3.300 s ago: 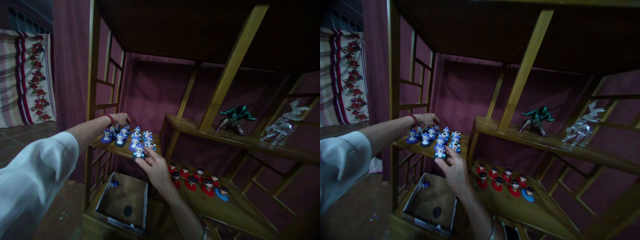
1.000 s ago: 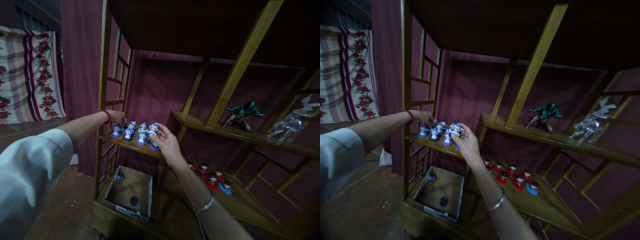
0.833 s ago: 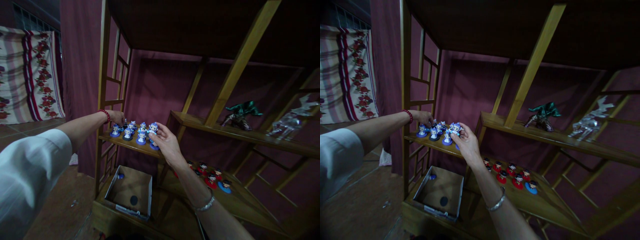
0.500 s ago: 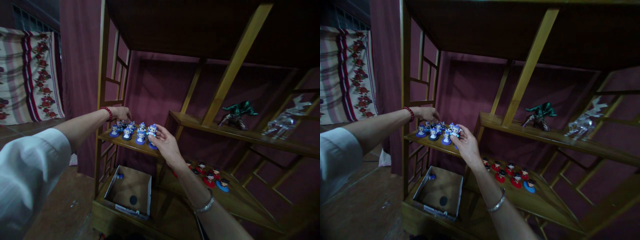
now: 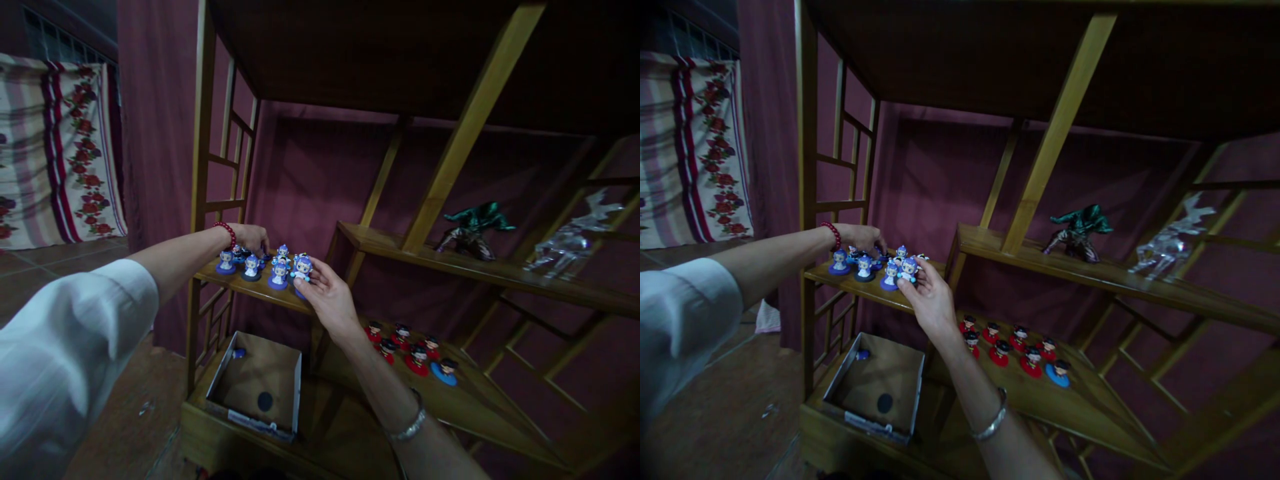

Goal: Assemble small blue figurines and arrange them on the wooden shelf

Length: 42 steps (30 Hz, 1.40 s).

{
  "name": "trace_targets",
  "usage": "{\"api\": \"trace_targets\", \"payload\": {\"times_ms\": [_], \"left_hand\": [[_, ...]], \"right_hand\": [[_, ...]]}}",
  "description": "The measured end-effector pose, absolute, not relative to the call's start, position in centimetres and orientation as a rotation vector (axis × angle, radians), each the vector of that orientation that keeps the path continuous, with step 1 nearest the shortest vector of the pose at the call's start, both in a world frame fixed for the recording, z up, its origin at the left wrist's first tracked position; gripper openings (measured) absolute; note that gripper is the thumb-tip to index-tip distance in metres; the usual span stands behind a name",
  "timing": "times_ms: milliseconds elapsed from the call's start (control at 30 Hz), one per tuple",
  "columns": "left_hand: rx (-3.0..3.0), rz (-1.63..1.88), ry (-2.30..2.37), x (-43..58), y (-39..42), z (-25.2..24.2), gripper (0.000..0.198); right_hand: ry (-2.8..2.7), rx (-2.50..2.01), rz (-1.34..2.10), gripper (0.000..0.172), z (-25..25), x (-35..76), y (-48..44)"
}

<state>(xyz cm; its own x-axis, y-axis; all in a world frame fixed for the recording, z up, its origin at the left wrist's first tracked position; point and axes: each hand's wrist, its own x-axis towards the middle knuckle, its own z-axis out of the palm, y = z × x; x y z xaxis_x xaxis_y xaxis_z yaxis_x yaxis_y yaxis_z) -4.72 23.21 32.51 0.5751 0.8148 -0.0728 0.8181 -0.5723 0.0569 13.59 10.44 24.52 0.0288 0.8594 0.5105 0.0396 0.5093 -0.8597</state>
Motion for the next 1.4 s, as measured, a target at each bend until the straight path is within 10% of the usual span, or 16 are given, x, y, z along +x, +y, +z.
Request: {"api": "trace_targets", "payload": {"times_ms": [1400], "left_hand": [[2.801, 0.222, 1.568, -9.4, 21.5, 33.8, 0.037]], "right_hand": [[-1.407, -0.830, 0.744, 0.056, 24.4, 12.9, 10.3]]}}
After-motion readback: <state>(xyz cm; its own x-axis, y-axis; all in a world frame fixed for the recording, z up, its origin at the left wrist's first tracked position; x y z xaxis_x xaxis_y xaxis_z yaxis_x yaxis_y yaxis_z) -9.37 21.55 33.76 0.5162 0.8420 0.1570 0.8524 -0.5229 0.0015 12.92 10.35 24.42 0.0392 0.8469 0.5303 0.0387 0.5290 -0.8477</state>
